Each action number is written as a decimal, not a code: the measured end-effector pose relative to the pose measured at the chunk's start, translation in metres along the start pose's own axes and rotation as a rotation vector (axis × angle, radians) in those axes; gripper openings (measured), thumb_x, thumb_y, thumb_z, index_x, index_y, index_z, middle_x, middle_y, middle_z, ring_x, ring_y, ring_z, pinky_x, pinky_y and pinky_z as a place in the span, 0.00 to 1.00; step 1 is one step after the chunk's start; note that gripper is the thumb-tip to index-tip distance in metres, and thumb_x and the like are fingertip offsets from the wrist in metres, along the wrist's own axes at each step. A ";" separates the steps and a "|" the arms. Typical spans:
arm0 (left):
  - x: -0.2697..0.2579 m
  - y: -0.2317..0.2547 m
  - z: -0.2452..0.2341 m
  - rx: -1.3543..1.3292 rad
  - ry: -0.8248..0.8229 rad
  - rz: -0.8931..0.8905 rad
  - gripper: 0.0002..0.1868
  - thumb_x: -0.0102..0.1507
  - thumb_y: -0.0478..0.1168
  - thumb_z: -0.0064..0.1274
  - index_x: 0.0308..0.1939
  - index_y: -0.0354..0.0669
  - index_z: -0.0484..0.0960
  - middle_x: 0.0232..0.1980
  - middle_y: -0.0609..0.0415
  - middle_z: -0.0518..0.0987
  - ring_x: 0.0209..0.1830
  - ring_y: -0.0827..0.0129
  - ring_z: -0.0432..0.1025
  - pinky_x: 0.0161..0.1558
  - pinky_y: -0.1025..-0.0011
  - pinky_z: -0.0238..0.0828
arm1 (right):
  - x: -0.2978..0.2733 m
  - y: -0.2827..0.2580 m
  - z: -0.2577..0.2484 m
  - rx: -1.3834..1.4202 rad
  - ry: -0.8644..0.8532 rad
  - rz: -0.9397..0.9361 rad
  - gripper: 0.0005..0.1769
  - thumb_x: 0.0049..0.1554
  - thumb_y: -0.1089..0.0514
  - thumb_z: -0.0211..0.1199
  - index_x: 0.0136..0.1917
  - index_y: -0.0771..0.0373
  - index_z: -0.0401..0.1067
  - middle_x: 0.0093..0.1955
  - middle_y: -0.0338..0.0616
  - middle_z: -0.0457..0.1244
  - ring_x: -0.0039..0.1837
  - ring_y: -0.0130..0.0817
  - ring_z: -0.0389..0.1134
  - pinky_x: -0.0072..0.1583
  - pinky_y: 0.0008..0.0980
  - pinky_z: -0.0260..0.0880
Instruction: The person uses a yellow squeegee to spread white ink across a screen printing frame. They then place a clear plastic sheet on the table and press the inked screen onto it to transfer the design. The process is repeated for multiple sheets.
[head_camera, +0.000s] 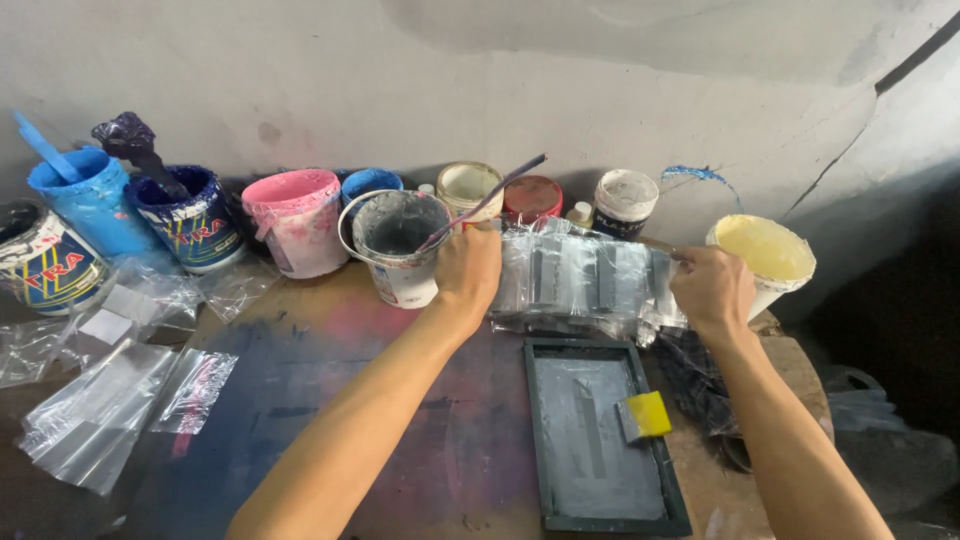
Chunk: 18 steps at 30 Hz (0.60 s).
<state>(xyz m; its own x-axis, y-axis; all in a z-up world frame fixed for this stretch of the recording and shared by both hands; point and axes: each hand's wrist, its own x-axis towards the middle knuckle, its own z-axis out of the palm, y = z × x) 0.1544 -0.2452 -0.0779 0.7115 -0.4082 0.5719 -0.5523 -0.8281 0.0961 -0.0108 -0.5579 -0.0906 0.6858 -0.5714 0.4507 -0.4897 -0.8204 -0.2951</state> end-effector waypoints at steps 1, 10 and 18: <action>-0.002 -0.001 -0.004 -0.001 0.001 -0.001 0.05 0.62 0.29 0.48 0.33 0.32 0.79 0.22 0.42 0.79 0.22 0.51 0.79 0.22 0.58 0.78 | -0.001 0.002 -0.001 -0.001 0.000 -0.001 0.16 0.56 0.55 0.60 0.53 0.39 0.83 0.50 0.41 0.73 0.49 0.54 0.75 0.54 0.51 0.77; -0.057 -0.015 -0.090 -0.082 0.026 0.085 0.05 0.63 0.29 0.49 0.39 0.33 0.80 0.31 0.39 0.81 0.28 0.47 0.82 0.28 0.54 0.81 | -0.048 -0.067 -0.078 -0.241 0.195 -0.128 0.12 0.63 0.62 0.61 0.55 0.56 0.84 0.57 0.49 0.67 0.47 0.53 0.75 0.51 0.51 0.78; -0.135 -0.086 -0.165 -0.380 -0.169 0.132 0.03 0.57 0.36 0.52 0.31 0.50 0.80 0.45 0.55 0.74 0.40 0.46 0.80 0.36 0.52 0.81 | -0.119 -0.221 -0.074 -0.141 -0.450 -0.230 0.16 0.55 0.46 0.56 0.51 0.34 0.82 0.49 0.33 0.73 0.53 0.49 0.76 0.54 0.50 0.79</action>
<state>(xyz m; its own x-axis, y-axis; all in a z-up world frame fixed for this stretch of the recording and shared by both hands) 0.0345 -0.0553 -0.0287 0.6675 -0.5848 0.4610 -0.7417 -0.5768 0.3423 -0.0241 -0.3074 -0.0166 0.9323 -0.3539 0.0751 -0.3460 -0.9328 -0.1008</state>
